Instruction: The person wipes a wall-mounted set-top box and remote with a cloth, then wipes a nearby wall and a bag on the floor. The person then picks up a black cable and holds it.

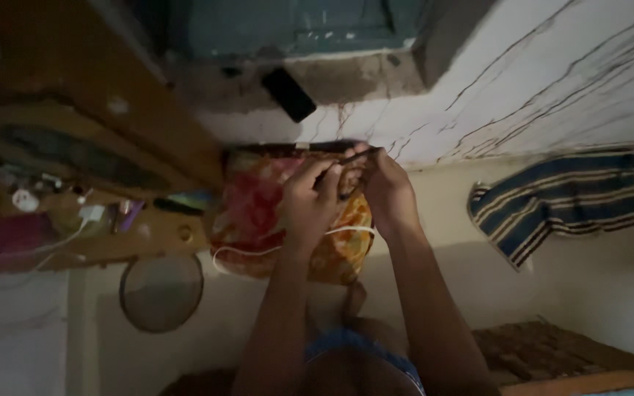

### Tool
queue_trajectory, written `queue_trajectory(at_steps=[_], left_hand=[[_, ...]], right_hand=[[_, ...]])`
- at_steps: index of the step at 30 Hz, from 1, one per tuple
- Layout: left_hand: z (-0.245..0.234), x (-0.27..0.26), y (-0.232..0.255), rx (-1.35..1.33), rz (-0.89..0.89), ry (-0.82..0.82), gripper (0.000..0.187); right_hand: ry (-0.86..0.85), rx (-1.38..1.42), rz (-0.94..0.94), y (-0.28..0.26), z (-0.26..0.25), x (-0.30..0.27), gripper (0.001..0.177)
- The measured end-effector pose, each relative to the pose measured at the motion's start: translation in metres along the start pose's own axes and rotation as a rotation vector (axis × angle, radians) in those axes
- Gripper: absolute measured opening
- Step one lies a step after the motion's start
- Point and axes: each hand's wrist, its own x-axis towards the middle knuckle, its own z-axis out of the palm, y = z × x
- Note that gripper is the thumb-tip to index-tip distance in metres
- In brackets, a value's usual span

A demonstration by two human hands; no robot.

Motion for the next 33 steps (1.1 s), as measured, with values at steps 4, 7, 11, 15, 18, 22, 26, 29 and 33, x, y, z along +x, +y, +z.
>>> queue_trajectory(at_steps=[4, 7, 11, 15, 18, 22, 26, 29, 33], left_hand=[[0.008, 0.017, 0.024, -0.169, -0.014, -0.046, 0.019], [0.012, 0.025, 0.043, -0.294, 0.006, -0.079, 0.019], [0.031, 0.046, 0.072, -0.494, -0.094, -0.124, 0.020], [0.051, 0.068, 0.106, -0.751, -0.328, -0.235, 0.021], [0.067, 0.084, 0.129, -0.852, -0.320, -0.326, 0.019], [0.093, 0.091, 0.152, -1.096, -0.422, -0.475, 0.027], [0.120, 0.087, 0.167, -1.251, -0.500, -0.606, 0.029], [0.135, 0.083, 0.176, -1.291, -0.615, -0.647, 0.031], [0.155, 0.074, 0.181, -1.340, -0.683, -0.650, 0.033]], right_hand=[[0.023, -0.009, -0.096, -0.029, 0.003, -0.015, 0.044], [0.101, 0.038, -0.156, -0.044, -0.007, -0.025, 0.041], [0.243, 0.101, -0.209, -0.058, -0.031, -0.038, 0.033], [0.491, 0.174, -0.282, -0.075, -0.054, -0.054, 0.027], [0.519, 0.144, -0.347, -0.086, -0.063, -0.072, 0.028], [0.567, 0.066, -0.426, -0.101, -0.068, -0.097, 0.029], [0.610, -0.034, -0.489, -0.113, -0.069, -0.120, 0.029], [0.669, -0.046, -0.543, -0.119, -0.066, -0.134, 0.027], [0.674, -0.216, -0.619, -0.124, -0.060, -0.148, 0.030]])
